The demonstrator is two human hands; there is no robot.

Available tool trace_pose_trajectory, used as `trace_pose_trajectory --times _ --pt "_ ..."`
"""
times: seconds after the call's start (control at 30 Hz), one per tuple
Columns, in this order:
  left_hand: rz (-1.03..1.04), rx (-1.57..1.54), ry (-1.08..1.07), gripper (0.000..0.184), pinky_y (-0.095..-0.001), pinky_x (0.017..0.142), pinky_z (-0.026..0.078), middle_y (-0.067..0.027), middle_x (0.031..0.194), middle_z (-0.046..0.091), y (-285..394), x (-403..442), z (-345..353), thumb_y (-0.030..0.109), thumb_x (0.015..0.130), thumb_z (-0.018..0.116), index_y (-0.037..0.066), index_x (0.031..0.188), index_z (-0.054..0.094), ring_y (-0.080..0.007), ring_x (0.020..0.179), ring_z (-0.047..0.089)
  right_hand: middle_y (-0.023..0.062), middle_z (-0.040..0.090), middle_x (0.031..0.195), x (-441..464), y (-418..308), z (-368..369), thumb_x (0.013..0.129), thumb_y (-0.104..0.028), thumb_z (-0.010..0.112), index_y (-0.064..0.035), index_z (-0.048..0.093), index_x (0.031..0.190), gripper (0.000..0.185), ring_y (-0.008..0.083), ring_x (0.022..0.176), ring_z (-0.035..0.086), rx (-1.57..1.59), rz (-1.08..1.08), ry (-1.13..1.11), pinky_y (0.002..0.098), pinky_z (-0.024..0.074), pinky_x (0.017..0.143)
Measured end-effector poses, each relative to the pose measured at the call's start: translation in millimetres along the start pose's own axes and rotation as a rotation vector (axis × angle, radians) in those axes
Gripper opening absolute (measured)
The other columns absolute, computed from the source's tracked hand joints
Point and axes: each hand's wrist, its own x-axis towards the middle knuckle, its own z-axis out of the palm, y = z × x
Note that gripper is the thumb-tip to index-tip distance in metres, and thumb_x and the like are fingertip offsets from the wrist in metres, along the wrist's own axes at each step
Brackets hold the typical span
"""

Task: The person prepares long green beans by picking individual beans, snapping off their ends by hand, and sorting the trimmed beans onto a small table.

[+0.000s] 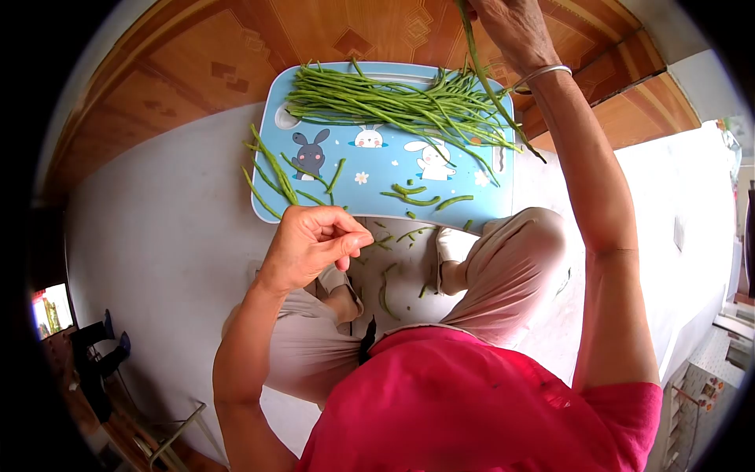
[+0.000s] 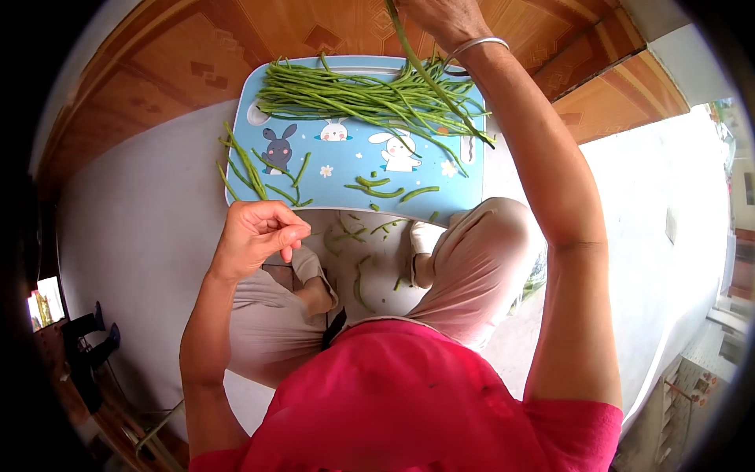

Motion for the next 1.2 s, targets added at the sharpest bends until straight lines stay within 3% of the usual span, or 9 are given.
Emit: trace_pose_trajectory --times 0.1,0.13,0.3,0.6,0.87,0.9,1.03,1.07,1.2 --pt "0.016 0.032 -0.029 0.010 -0.0179 0.047 0.040 -0.0002 0.067 0.059 -2 1 8 0.005 0.086 0.068 -0.001 0.079 0.063 -0.0025 0.054 0.049 -0.0030 0.054 0.067 3 10 25 0.094 -0.019 0.058 -0.0024 0.057 0.081 0.022 0.0046 0.063 0.050 -0.418 0.051 -0.102 0.0236 0.0420 0.052" --pt "0.021 0.046 -0.026 0.012 -0.0176 0.046 0.038 0.0016 0.065 0.058 -1 0 9 0.006 0.085 0.069 0.000 0.077 0.062 -0.0012 0.053 0.047 0.0085 0.063 0.072 3 47 32 0.096 -0.021 0.052 -0.0039 0.062 0.098 0.019 0.0170 0.059 0.059 -0.598 -0.261 -0.105 0.0318 0.0493 0.056" --pt "0.071 0.089 -0.062 0.005 -0.0197 0.053 0.043 -0.0004 0.071 0.062 -3 -3 9 0.004 0.084 0.069 0.000 0.082 0.066 -0.0035 0.059 0.052 0.0150 0.063 0.074 2 107 88 0.095 -0.027 0.051 -0.0063 0.060 0.094 0.022 0.0349 0.068 0.062 -0.882 -0.284 -0.304 0.0430 0.0502 0.060" --pt "0.275 0.279 -0.048 0.010 -0.0253 0.053 0.043 -0.0032 0.068 0.059 11 -7 5 0.006 0.082 0.070 0.001 0.078 0.062 -0.0096 0.058 0.053 0.0152 0.064 0.087 -6 196 162 0.081 -0.012 0.052 -0.0059 0.063 0.084 0.012 0.0319 0.078 0.067 -1.025 -0.363 -0.483 0.0403 0.0538 0.061" --pt "0.291 0.334 -0.045 0.009 -0.0261 0.049 0.042 -0.0026 0.070 0.058 9 -12 15 0.003 0.078 0.072 0.003 0.078 0.063 -0.0104 0.056 0.053 0.0134 0.063 0.090 -7 211 171 0.087 -0.026 0.058 -0.0087 0.066 0.088 0.019 0.0312 0.087 0.064 -0.980 -0.350 -0.404 0.0413 0.0536 0.066" --pt "0.319 0.380 -0.044 0.009 -0.0266 0.049 0.042 -0.0028 0.070 0.057 7 -14 18 0.003 0.078 0.072 0.003 0.077 0.063 -0.0114 0.055 0.053 0.0150 0.063 0.094 -7 205 165 0.089 -0.026 0.057 -0.0095 0.063 0.097 0.020 0.0328 0.079 0.065 -0.972 -0.355 -0.423 0.0435 0.0519 0.068" --pt "0.398 0.517 -0.075 0.011 -0.0296 0.047 0.042 -0.0041 0.068 0.054 -1 -16 28 0.004 0.076 0.073 0.003 0.075 0.062 -0.0170 0.053 0.053 0.0115 0.063 0.086 -22 171 140 0.090 -0.026 0.057 -0.0077 0.063 0.094 0.019 0.0297 0.074 0.065 -0.926 -0.459 -0.480 0.0396 0.0519 0.061" --pt "0.417 0.545 -0.082 0.011 -0.0300 0.047 0.042 -0.0041 0.068 0.054 -3 -18 30 0.004 0.076 0.073 0.003 0.075 0.062 -0.0174 0.053 0.053 0.0105 0.062 0.081 -30 166 132 0.089 -0.025 0.059 -0.0060 0.062 0.091 0.019 0.0295 0.070 0.063 -0.844 -0.642 -0.458 0.0383 0.0515 0.058" --pt "0.432 0.684 -0.130 0.010 -0.0321 0.048 0.045 -0.0046 0.067 0.054 -13 -22 35 0.005 0.074 0.072 0.004 0.074 0.062 -0.0200 0.055 0.055 0.0092 0.057 0.076 -94 147 95 0.087 -0.032 0.062 -0.0045 0.057 0.084 0.028 0.0284 0.068 0.061 -0.614 -0.502 -0.973 0.0387 0.0499 0.059"
